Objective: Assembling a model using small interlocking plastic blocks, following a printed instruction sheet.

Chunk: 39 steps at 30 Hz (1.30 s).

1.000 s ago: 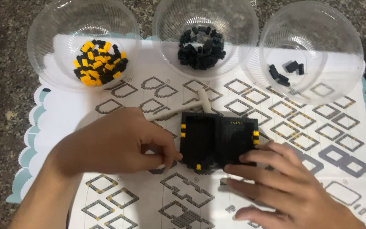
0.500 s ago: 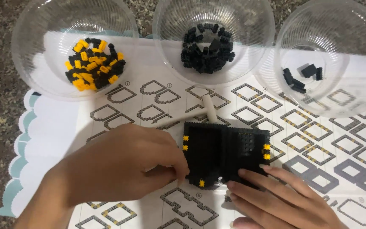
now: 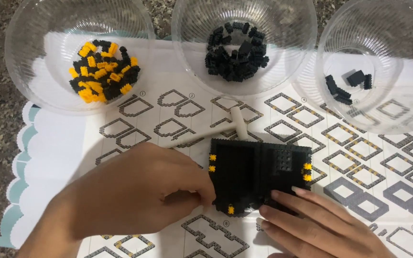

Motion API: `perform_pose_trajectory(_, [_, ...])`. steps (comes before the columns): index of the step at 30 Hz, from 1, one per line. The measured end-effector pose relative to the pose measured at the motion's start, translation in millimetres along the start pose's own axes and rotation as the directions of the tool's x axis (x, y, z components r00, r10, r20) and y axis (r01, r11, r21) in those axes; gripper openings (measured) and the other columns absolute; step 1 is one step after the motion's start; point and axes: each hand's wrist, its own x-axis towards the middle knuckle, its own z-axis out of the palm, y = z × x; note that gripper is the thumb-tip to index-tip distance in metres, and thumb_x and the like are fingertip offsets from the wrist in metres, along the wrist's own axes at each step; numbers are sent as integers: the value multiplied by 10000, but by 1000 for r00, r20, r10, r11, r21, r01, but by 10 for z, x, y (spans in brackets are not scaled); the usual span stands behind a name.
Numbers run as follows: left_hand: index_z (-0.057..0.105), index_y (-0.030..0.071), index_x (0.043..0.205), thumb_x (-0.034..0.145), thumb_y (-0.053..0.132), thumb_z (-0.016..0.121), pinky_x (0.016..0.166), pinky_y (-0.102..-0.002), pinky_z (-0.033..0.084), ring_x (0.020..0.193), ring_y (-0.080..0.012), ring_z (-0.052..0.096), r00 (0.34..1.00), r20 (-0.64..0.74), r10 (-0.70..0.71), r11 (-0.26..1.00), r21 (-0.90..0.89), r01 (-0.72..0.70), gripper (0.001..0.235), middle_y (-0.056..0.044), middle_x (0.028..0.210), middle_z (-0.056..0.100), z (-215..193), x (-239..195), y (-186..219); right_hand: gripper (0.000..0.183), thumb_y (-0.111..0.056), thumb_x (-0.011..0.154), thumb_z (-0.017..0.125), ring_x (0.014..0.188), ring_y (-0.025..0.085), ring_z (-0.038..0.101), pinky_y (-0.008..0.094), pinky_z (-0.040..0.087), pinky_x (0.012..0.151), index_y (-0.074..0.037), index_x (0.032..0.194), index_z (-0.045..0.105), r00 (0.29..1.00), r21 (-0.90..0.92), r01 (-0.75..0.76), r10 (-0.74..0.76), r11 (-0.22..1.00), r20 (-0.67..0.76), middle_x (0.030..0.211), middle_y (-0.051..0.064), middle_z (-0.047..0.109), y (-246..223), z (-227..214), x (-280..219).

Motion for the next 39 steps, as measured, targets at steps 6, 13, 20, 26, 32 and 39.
perform_pose_trajectory(6, [611, 283, 689, 667, 98, 563, 439, -222, 442, 361, -81, 542, 1000, -1, -14, 993, 121, 14, 192, 144, 473, 582, -90, -106, 27, 328, -261, 780, 679, 1176, 187, 496, 488, 389, 979, -298, 1104, 643, 998, -162, -59, 57, 985, -18, 1239, -77, 584, -105, 72, -49])
perform_pose_trajectory(13, [630, 277, 688, 745, 139, 610, 368, -260, 377, 300, -98, 519, 998, -58, 26, 981, 192, -15, 150, 114, 412, 550, -47, -53, 6, 273, -260, 940, 437, 1172, 237, 513, 440, 382, 947, -208, 1165, 583, 999, -185, -28, 21, 982, -40, 1290, 15, 562, -36, 83, -47])
perform_pose_trajectory(20, [678, 205, 797, 772, 83, 607, 498, -211, 478, 517, -38, 633, 976, -201, 78, 971, 236, -29, 144, 112, 680, 711, -121, 1, -20, 453, -408, 717, 733, 1061, 195, 620, 462, 326, 1054, -107, 1038, 628, 949, -14, -237, 229, 971, -219, 1106, 32, 662, 11, 26, 23])
perform_pose_trajectory(26, [672, 234, 914, 755, 227, 690, 605, -284, 472, 675, -100, 649, 938, -120, -324, 917, 203, 343, 160, 72, 759, 705, -68, 61, -8, 279, -337, 772, 714, 939, 183, 658, 451, 356, 1016, -119, 945, 692, 964, -16, -71, 64, 997, -260, 947, 18, 714, 154, 3, 15])
perform_pose_trajectory(32, [605, 223, 962, 728, 278, 692, 689, -325, 437, 776, -148, 592, 908, -204, -366, 867, 280, 412, 255, 52, 877, 621, -35, 42, -119, 240, -299, 804, 671, 1026, 183, 628, 456, 314, 1051, -121, 965, 678, 970, -44, -70, 58, 997, -235, 997, -8, 693, 150, -174, -161])
perform_pose_trajectory(39, [470, 127, 1113, 870, 316, 648, 594, -424, 400, 696, -294, 565, 947, -269, -177, 848, 447, 286, 356, -127, 825, 617, 49, 8, -522, 410, -398, 745, 671, 1093, 160, 623, 460, 334, 1061, -132, 1056, 676, 963, -194, -234, 199, 953, -185, 1139, 23, 681, 156, -365, -545])
